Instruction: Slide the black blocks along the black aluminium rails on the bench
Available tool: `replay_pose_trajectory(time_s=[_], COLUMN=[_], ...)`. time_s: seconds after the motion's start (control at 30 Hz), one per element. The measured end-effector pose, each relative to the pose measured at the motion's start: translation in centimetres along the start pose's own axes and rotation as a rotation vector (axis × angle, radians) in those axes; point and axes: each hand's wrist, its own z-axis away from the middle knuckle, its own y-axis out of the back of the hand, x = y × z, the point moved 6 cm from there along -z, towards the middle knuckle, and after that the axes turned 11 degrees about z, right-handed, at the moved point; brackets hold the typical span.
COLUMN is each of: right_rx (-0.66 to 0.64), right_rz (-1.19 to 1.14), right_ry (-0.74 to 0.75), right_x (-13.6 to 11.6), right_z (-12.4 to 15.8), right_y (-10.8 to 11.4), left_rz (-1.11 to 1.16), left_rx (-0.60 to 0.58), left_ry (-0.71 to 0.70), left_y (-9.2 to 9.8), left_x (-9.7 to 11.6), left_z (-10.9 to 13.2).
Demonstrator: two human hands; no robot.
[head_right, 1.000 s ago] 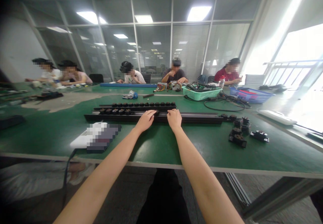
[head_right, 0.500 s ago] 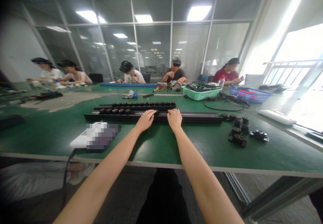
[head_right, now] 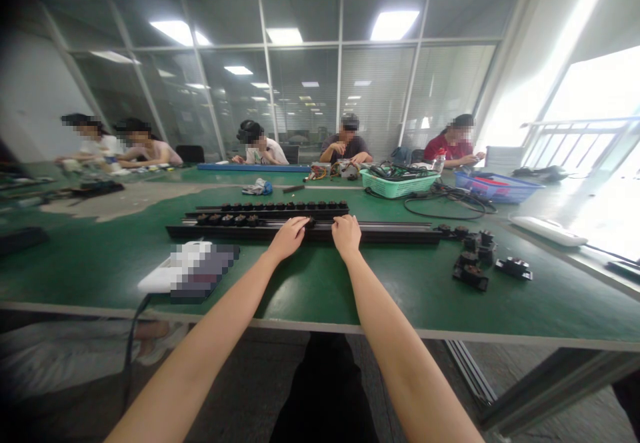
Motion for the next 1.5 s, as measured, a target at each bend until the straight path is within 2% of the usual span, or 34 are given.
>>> replay_pose_trajectory(time_s=[0.33,0.63,0.77,0.93,1.17,1.5], right_rx=[0.008,0.007,-0.019,-0.111,-0.203,-0.093], right_rz=[-0.014,-0.023,-0.026,-0.001,-0.02,0.005], right_ry=[0.015,-0.019,-0.056,-0.087,0.016,0.108], right_x=[0.4,0.3,0.2,0.3,1.6,1.4], right_z=[-0.2,0.0,0.1,-0.5,-1.6,0.3], right_y=[-0.4,0.1,0.5,0.8,0.6,-0.1], left_rz=[0.012,0.003,0.01,0.003,-0.015,0.001], left_rx=[0.008,-0.001,0.0,0.003,0.006,0.004], left_ry=[-0.008,-0.008,-0.01,-0.007,0.002,0.002], left_y=[0.0,0.0,0.1,0.1,-0.2,0.0], left_x=[0.0,-0.1,-0.1,0.0,-0.2,-0.1], left_z=[0.0,0.0,-0.1,-0.1,-0.1,-0.2])
